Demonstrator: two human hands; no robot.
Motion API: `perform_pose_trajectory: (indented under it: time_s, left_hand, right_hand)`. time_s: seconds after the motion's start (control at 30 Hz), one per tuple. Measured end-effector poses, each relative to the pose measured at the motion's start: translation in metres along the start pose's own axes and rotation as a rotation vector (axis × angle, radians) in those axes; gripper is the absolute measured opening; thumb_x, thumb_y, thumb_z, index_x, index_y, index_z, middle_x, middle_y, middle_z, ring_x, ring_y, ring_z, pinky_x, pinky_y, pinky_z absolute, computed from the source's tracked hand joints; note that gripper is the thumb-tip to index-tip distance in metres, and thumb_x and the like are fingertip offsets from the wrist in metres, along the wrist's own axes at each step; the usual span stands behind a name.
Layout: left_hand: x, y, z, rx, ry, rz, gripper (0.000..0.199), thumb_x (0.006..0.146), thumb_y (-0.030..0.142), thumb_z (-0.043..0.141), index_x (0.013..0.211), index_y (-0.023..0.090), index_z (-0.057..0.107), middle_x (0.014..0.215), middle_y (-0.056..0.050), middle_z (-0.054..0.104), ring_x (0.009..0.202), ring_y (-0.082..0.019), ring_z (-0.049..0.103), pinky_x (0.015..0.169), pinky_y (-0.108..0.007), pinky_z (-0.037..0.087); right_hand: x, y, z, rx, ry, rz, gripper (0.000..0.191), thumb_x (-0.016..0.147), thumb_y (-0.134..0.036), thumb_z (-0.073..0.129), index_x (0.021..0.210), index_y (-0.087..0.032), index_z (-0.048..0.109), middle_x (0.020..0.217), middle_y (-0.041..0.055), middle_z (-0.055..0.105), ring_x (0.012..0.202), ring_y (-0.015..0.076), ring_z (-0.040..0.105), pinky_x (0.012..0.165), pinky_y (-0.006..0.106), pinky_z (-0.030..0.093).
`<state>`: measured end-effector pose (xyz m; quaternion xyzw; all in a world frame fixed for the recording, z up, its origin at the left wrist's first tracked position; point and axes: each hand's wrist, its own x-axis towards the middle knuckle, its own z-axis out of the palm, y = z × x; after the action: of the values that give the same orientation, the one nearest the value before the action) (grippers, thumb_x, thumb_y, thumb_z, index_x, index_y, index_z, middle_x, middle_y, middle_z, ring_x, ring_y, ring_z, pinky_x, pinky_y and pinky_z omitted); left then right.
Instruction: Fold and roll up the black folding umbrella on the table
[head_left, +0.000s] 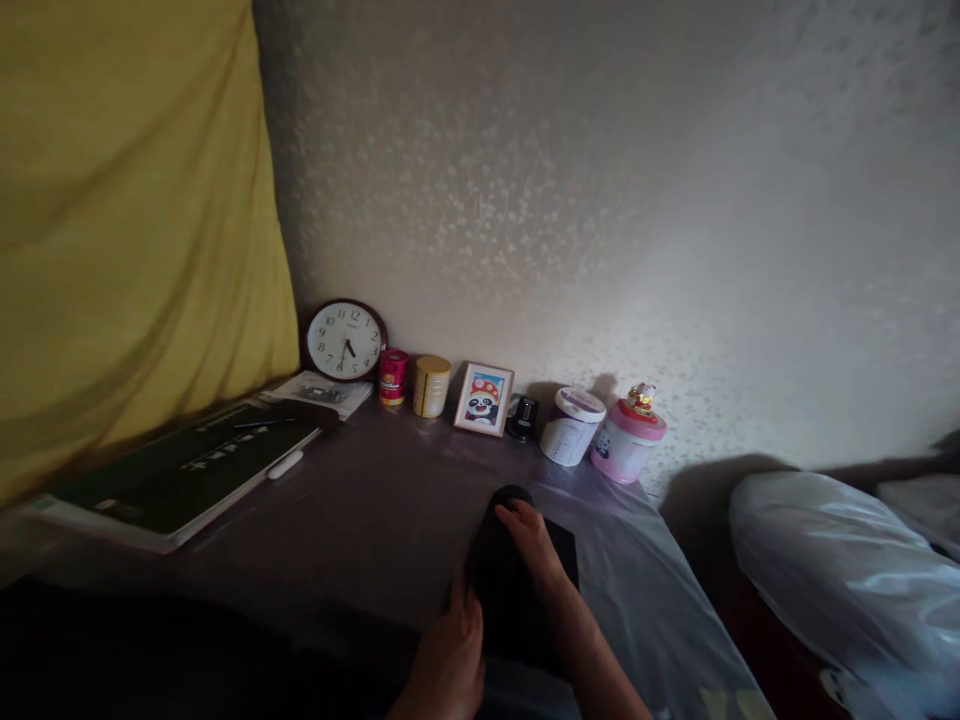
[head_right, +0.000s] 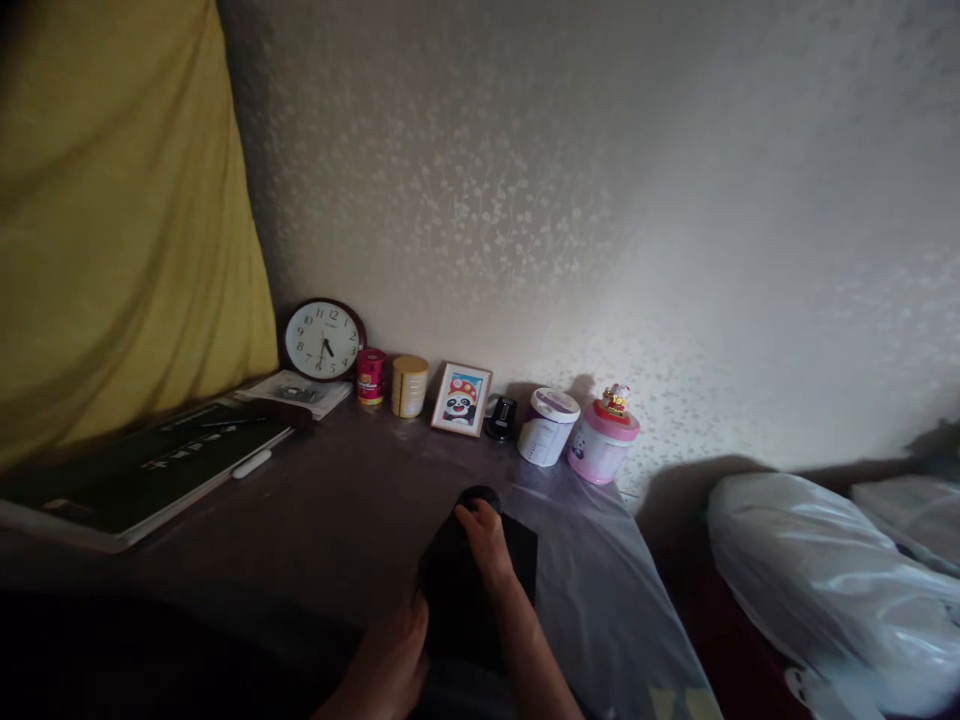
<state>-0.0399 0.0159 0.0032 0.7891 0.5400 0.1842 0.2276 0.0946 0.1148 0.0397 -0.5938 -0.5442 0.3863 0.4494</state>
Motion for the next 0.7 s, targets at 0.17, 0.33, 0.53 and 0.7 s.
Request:
perform_pose_trajectory:
  time_s: [0.17,0.33,0.53,0.7]
  left_hand:
    - [-0.003,0.002,-0.009,0.006,-0.085,-0.042,0.083,0.063,-0.006,0.039,0.141,0.006,0.014,0.146,-0.025,0.018,0.108,-0.022,0.057,0.090,-0.030,0.045]
    - [-0.008,-0.007,-0.024,0.009,0.000,-0.041,0.073,0.073,0.011,0.050,0.139,0.007,0.019,0.142,-0.020,0.033,0.124,-0.025,0.043,0.099,-0.033,0.039]
    - [-0.005,0.002,-0.029,0.120,0.287,0.153,0.033,0.084,0.026,0.045,0.115,0.018,0.053,0.126,-0.012,0.051,0.114,-0.028,0.051,0.096,-0.043,0.042]
    - [0.004,-0.003,0.003,0.211,0.248,0.213,0.058,0.071,0.010,0.050,0.128,0.013,0.043,0.140,-0.015,0.039,0.127,-0.032,0.037,0.101,-0.049,0.037]
  right_hand:
    - [0.007,0.015,0.010,-0.019,-0.073,0.075,0.040,0.072,-0.038,0.059,0.102,-0.012,0.057,0.071,0.0027,0.067,0.067,0.0174,0.067,0.051,0.023,0.049]
    - [0.004,0.016,0.012,-0.142,-0.089,-0.025,0.028,0.078,-0.037,0.051,0.095,-0.016,0.058,0.073,0.0029,0.069,0.069,0.0171,0.068,0.050,0.023,0.050]
    - [-0.002,0.013,0.012,-0.112,-0.148,-0.077,0.027,0.080,-0.035,0.048,0.097,-0.019,0.060,0.086,0.0037,0.071,0.074,0.0165,0.069,0.055,0.024,0.050]
    - [-0.013,0.013,0.013,-0.268,-0.140,-0.292,0.023,0.082,-0.028,0.048,0.094,-0.022,0.067,0.089,0.0026,0.071,0.079,0.0165,0.066,0.074,0.030,0.051]
